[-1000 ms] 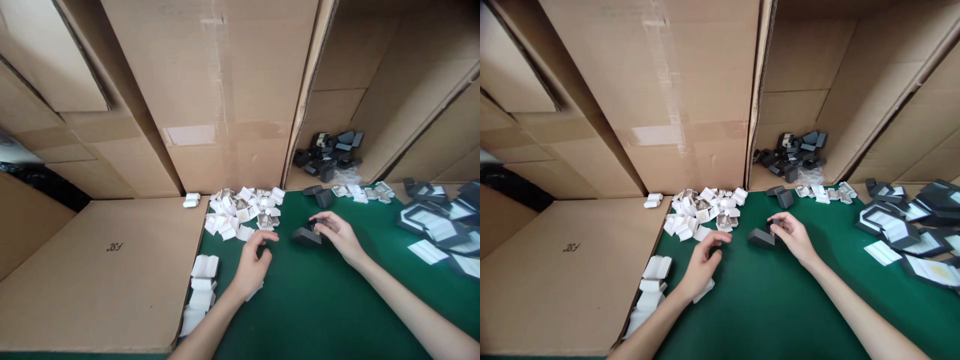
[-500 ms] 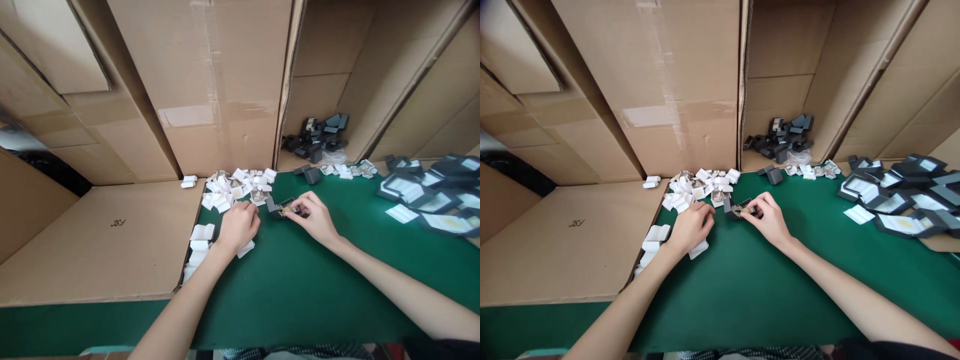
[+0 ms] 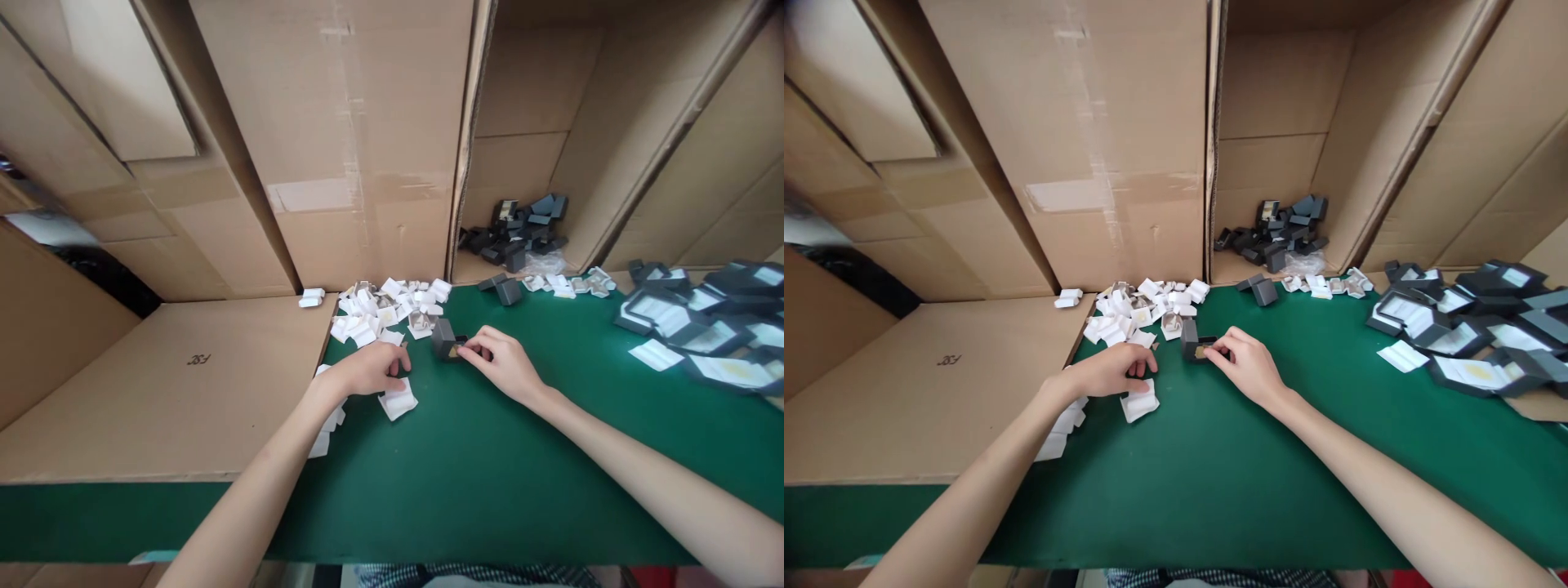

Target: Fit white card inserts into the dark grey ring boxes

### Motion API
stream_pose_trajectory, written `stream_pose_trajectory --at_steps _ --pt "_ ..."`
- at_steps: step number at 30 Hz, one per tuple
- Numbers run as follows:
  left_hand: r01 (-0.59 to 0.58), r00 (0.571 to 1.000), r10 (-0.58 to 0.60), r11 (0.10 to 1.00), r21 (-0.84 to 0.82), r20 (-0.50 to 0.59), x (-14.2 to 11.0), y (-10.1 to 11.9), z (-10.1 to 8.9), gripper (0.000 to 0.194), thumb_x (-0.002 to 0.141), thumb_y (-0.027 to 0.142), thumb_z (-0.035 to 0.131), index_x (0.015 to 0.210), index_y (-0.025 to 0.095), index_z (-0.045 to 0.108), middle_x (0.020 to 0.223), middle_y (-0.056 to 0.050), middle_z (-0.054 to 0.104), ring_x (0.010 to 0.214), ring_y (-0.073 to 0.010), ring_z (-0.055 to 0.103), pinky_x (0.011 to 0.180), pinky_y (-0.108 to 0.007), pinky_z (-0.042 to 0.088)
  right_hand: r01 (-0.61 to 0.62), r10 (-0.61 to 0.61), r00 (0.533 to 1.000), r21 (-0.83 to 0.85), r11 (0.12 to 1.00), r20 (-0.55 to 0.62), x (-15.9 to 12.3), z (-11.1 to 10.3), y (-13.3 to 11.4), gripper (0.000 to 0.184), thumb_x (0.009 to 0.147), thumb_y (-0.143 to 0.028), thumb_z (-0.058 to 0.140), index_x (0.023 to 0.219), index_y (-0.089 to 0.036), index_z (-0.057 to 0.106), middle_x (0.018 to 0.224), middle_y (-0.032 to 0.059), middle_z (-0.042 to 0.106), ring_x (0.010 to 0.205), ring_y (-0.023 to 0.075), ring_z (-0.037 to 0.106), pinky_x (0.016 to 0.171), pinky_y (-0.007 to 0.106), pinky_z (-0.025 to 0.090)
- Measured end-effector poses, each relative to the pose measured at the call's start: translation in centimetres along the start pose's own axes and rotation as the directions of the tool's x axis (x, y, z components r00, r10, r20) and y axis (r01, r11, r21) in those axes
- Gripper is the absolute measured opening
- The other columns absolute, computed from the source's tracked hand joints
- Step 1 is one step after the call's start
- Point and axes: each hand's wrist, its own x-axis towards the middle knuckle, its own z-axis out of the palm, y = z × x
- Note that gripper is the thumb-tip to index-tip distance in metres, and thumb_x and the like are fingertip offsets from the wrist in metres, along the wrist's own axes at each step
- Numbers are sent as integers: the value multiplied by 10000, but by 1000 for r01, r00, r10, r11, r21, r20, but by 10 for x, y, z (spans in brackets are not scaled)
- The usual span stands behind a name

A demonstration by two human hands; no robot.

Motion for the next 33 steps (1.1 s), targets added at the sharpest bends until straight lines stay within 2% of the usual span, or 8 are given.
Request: stream_pose_trajectory --at_steps 2,5,8,11,16,21,26,33 --pt "-17 999 16 998 -66 -29 -1 -3 5 175 770 264 565 885 161 649 749 -30 590 657 -139 544 602 -240 415 4 -4 1000 4 1000 5 -1 0 1 313 887 -443 477 813 -212 675 747 19 539 578 128 503 579 293 405" --pt "-113 981 94 988 -104 -172 1 -3 14 172 824 256 517 875 160 650 763 -33 586 662 -131 533 621 -242 414 11 -11 1000 11 1000 11 -1 0 1 296 892 -415 470 832 -213 678 758 23 552 581 133 513 579 298 409" --pt "-175 928 130 980 -99 -350 5 1 21 216 870 264 481 981 176 644 826 -40 569 706 -135 526 643 -247 411 24 -25 1000 14 1000 17 -2 0 -2 264 887 -388 478 885 -207 671 755 26 568 602 145 531 585 301 419" --pt "-212 880 145 972 -101 -451 7 7 26 211 896 264 456 958 183 641 862 -43 557 728 -136 515 653 -252 403 48 -51 997 43 998 64 -5 0 -10 241 887 -356 476 903 -205 663 766 30 586 626 148 542 589 301 423" --pt "-289 807 159 946 -145 -568 7 14 35 160 911 235 438 888 174 584 869 -38 560 787 -141 525 726 -267 415 82 -142 967 268 960 212 -12 0 -30 195 880 -305 492 991 -217 626 762 12 602 624 127 535 563 273 417" --pt "-375 749 134 893 -247 -649 8 20 44 135 877 126 429 896 177 553 941 -48 578 895 -151 549 808 -284 427 42 -114 985 457 888 131 -16 1 -40 235 868 -273 516 1096 -222 537 883 31 603 699 126 543 562 257 438" --pt "-427 771 102 816 -390 -629 11 25 51 130 842 86 446 875 173 536 976 -54 583 936 -153 564 828 -283 439 119 -188 977 477 871 99 -18 4 -40 326 826 -208 563 1147 -249 526 1142 77 529 946 173 548 647 277 487" --pt "-446 772 -15 699 -559 -635 11 26 51 16 843 164 518 852 169 531 965 -56 584 910 -151 575 746 -246 456 263 -311 946 345 901 90 -21 4 -40 62 833 -182 558 858 -219 601 1033 64 530 895 163 563 715 297 485"
